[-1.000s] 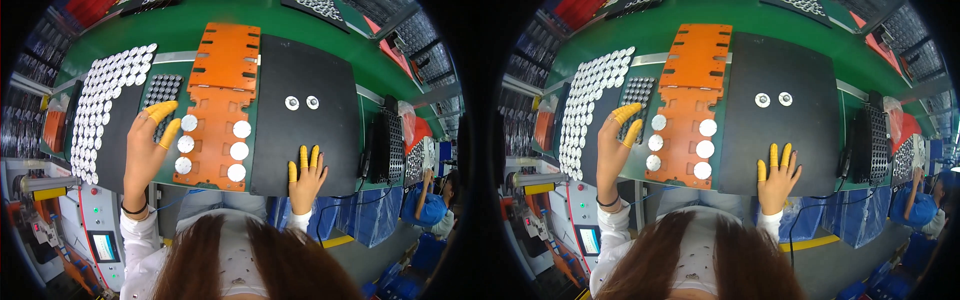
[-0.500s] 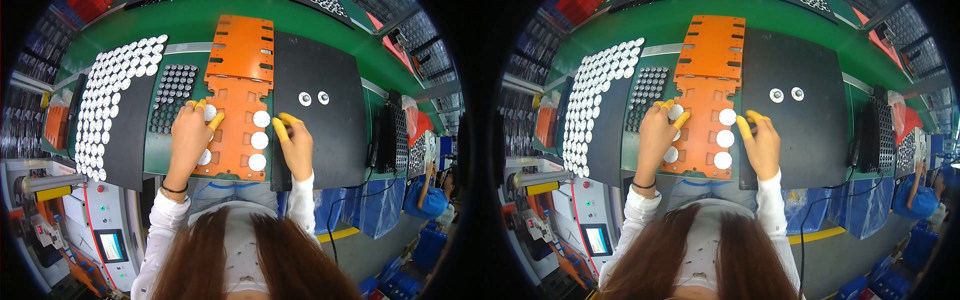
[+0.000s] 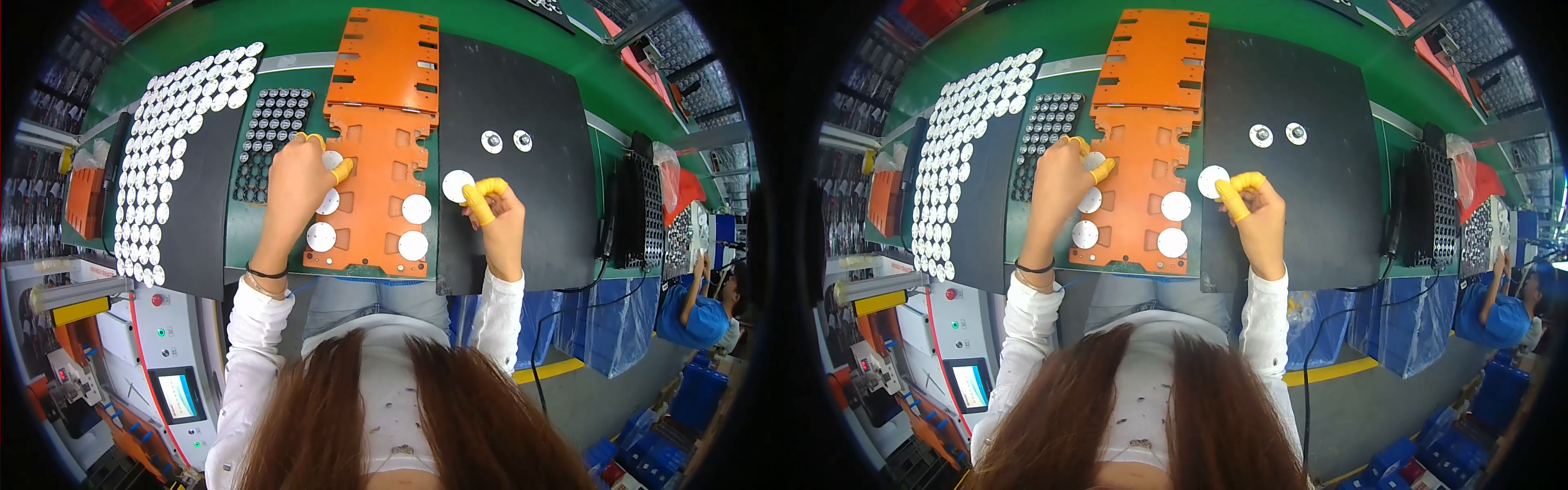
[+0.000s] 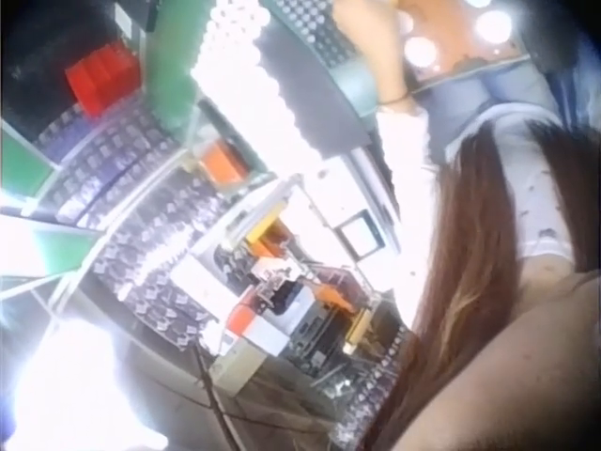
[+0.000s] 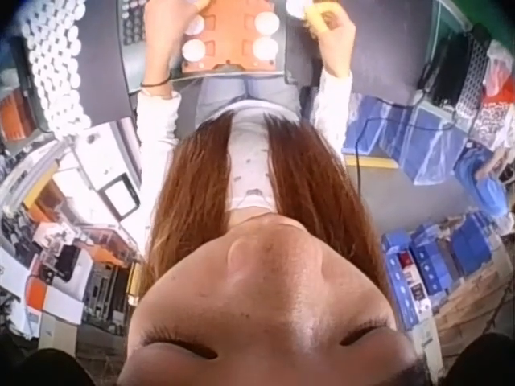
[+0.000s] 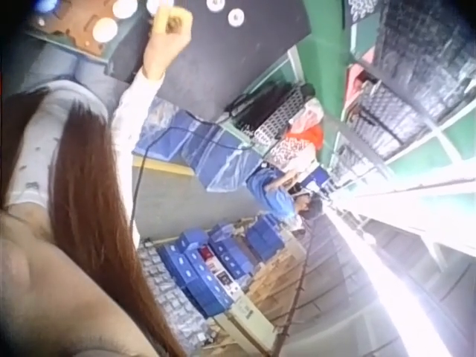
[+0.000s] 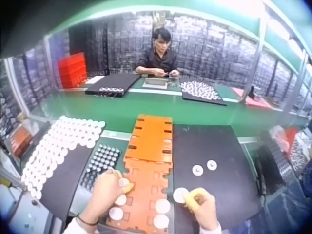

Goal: The person assembles circular electronic components by attaching small parts to round plates and placing them into an orange folding fixture. The person closes the fixture, presses it using a machine, and unloads the pressed components onto a mat.

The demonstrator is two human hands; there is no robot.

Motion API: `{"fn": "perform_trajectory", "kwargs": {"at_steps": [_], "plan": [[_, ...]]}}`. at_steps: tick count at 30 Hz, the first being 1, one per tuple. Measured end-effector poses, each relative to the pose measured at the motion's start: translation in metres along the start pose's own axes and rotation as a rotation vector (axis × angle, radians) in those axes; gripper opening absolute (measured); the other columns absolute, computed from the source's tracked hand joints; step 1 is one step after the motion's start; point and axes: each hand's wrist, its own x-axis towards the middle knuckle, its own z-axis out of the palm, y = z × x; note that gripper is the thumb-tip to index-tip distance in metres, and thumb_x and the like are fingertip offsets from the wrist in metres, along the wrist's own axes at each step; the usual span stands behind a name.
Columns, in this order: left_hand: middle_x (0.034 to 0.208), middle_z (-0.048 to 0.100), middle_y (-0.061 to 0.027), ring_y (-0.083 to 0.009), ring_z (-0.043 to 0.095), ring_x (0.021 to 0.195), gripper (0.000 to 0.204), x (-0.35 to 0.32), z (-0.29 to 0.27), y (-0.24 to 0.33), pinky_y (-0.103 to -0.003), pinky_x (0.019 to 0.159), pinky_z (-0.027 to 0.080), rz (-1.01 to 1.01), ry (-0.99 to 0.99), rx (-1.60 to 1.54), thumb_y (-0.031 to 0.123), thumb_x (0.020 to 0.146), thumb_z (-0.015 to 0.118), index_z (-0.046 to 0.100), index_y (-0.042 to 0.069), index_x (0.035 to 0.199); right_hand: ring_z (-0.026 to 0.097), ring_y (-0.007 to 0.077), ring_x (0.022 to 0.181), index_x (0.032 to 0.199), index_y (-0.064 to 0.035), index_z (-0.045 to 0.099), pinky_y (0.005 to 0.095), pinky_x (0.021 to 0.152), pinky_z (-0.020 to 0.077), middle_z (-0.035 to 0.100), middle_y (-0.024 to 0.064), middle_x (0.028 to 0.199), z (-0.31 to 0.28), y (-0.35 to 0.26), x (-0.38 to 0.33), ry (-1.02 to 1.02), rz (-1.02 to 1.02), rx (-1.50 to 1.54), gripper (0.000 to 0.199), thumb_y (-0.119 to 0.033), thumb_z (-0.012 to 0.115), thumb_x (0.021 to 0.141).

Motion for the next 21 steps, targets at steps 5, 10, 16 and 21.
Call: {"fn": "perform_trajectory", "kwargs": {"at_steps": [5, 10, 16, 21], "plan": [[0.088, 0.067, -0.0238, -0.0369, 0.068, 0.075, 0.042, 0.002, 0.004, 0.005, -0.042, 0.066, 0.054, 0.034, -0.021, 0.075, 0.031, 0.073, 0.082, 0.068, -0.007, 0.087, 0.059, 0.0102, 0.068, 0.091, -0.0026, 0.06, 0.0225, 0.058, 0.0436, 0.064, 0.005, 0.085, -0.03, 0.008, -0.023, -0.008, -0.092, 0.164, 0.012, -0.005, 0.071, 0.089], [0.087, 0.068, -0.0155, -0.0281, 0.067, 0.073, 0.035, -0.009, -0.01, 0.024, -0.035, 0.067, 0.053, 0.061, 0.189, 0.078, 0.023, 0.074, 0.083, 0.069, -0.003, 0.094, 0.061, 0.0147, 0.074, 0.09, -0.0007, 0.059, 0.0257, 0.064, 0.0486, 0.064, 0.01, 0.095, -0.047, -0.007, -0.043, 0.037, -0.335, 0.164, 0.02, 0.002, 0.076, 0.081], [0.097, 0.068, -0.0082, -0.0185, 0.064, 0.082, 0.044, -0.046, -0.025, 0.09, -0.029, 0.076, 0.052, 0.235, 0.194, -0.537, 0.007, 0.07, 0.085, 0.07, 0.002, 0.111, 0.064, 0.0194, 0.072, 0.082, 0.0016, 0.064, 0.0287, 0.065, 0.0502, 0.07, 0.0133, 0.085, -0.054, -0.029, -0.049, 0.136, -0.734, -0.232, 0.026, 0.005, 0.085, 0.068], [0.116, 0.067, -0.0117, -0.025, 0.064, 0.102, 0.057, -0.06, -0.011, 0.129, -0.034, 0.087, 0.053, 0.414, 0.237, -0.646, 0.006, 0.068, 0.085, 0.067, 0.005, 0.122, 0.064, 0.0214, 0.07, 0.085, 0.0001, 0.063, 0.0268, 0.059, 0.0493, 0.069, 0.0106, 0.087, -0.071, -0.018, -0.04, 0.473, -0.79, -0.656, 0.024, 0.01, 0.08, 0.071]]}}
